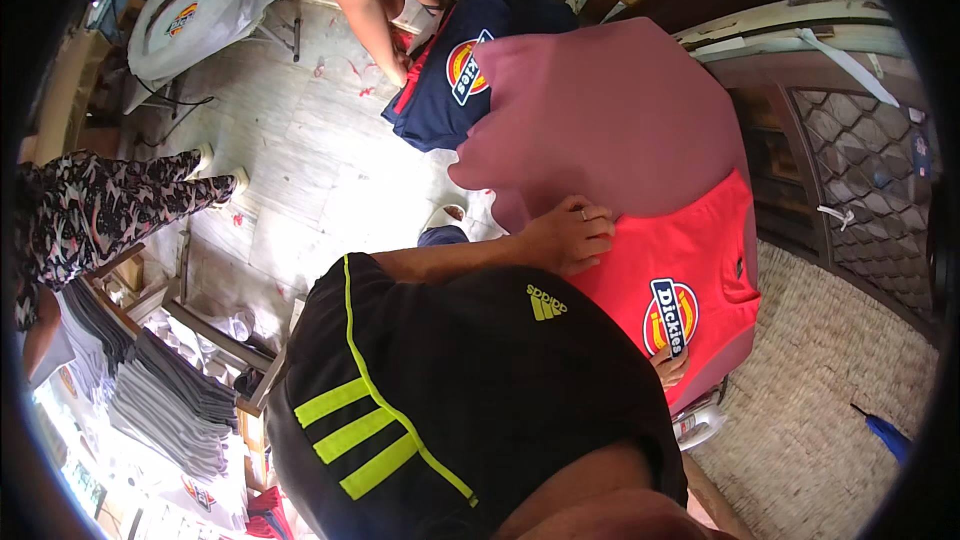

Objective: The person irons a red Dickies t-shirt on a pink ironing board using a white electric iron. They repeatedly smooth the fabric, adjust the shirt's position, and iron different sections including the front logo area and sleeves. The person briefly pauses to touch their face before resuming ironing.

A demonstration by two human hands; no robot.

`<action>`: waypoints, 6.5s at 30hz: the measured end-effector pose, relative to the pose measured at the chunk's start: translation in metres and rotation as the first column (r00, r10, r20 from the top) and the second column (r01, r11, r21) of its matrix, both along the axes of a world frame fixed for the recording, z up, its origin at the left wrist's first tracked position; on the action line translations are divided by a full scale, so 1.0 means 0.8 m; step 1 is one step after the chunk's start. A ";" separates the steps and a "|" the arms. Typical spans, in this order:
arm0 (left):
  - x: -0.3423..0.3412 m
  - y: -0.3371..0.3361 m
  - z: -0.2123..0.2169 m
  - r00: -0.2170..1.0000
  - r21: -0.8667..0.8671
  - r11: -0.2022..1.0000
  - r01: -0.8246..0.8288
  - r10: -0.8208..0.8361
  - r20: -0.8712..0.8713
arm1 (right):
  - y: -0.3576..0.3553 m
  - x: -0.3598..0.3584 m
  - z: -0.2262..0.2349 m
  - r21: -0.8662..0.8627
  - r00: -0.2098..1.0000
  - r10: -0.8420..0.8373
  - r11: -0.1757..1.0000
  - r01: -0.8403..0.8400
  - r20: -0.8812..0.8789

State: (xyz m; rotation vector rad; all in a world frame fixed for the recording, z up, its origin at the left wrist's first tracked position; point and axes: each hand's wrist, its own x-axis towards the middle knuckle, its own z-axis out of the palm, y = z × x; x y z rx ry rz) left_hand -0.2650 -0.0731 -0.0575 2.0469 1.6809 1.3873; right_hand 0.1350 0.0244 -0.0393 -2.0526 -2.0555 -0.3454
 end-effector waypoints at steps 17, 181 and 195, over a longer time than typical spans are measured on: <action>0.002 -0.001 0.016 0.999 -0.066 0.997 -0.026 0.024 -0.041 | 0.000 0.001 -0.001 -0.027 0.999 -0.053 0.998 0.053 0.004; -0.360 -0.040 -0.396 0.275 -0.754 0.177 -0.633 0.961 -0.005 | 0.086 -0.516 0.026 -0.307 0.734 0.660 0.673 -0.673 -0.161; -0.355 -0.035 -0.413 0.273 -0.776 0.334 -0.535 0.938 0.215 | 0.136 -0.474 0.021 -0.304 0.511 0.853 0.462 -0.834 -0.106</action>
